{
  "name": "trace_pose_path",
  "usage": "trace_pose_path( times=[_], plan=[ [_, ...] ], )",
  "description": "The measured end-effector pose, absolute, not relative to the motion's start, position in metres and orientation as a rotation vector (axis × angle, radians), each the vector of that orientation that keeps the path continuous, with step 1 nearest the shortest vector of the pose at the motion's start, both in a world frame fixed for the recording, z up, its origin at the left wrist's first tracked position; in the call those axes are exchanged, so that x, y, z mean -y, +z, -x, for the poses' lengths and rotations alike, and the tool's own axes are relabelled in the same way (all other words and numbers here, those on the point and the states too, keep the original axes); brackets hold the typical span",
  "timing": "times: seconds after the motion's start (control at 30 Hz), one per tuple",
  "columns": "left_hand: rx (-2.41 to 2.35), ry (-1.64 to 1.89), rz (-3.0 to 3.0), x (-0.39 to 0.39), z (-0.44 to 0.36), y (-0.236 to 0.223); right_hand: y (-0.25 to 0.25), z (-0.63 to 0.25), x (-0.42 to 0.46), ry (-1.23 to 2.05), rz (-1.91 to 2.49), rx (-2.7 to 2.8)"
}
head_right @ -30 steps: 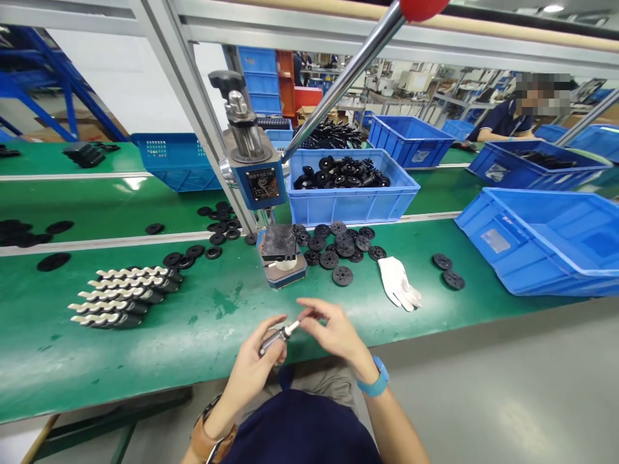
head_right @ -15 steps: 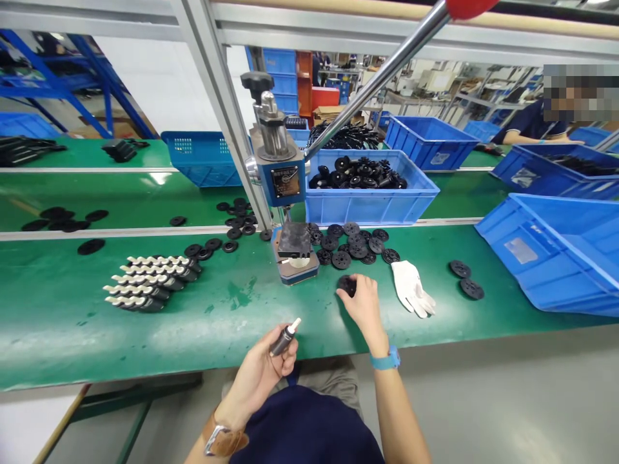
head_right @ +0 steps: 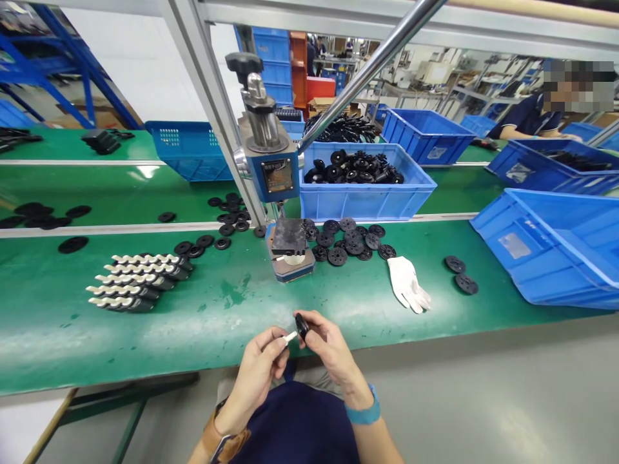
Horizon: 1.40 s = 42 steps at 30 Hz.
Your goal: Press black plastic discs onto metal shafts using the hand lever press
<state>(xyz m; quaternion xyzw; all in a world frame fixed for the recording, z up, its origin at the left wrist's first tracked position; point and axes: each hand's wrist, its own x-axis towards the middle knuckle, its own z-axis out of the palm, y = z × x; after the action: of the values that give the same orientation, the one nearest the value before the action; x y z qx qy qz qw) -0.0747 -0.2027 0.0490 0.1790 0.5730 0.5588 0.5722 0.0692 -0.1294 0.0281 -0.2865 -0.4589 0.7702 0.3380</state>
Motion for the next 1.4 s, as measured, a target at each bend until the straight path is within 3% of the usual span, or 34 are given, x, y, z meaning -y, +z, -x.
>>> trace_pose_path(
  times=[0.37, 0.63, 1.17, 1.4],
  plan=[
    [-1.368, 1.169, -0.551, 0.207, 0.084, 0.046, 0.025, -0.079, 0.119, 1.976, 0.665, 1.415],
    [-1.375, 1.131, -0.627, 0.211, 0.091, 0.047, 0.017, -0.091, 0.111, 2.216, 0.624, 1.352],
    [-1.402, 1.073, -0.543, 0.21, 0.088, 0.052, 0.009, -0.091, 0.116, 2.183, 0.591, 1.305],
    [-1.419, 1.063, -0.498, 0.208, 0.089, 0.049, 0.01, -0.093, 0.117, 1.973, 0.493, 1.527]
  ],
)
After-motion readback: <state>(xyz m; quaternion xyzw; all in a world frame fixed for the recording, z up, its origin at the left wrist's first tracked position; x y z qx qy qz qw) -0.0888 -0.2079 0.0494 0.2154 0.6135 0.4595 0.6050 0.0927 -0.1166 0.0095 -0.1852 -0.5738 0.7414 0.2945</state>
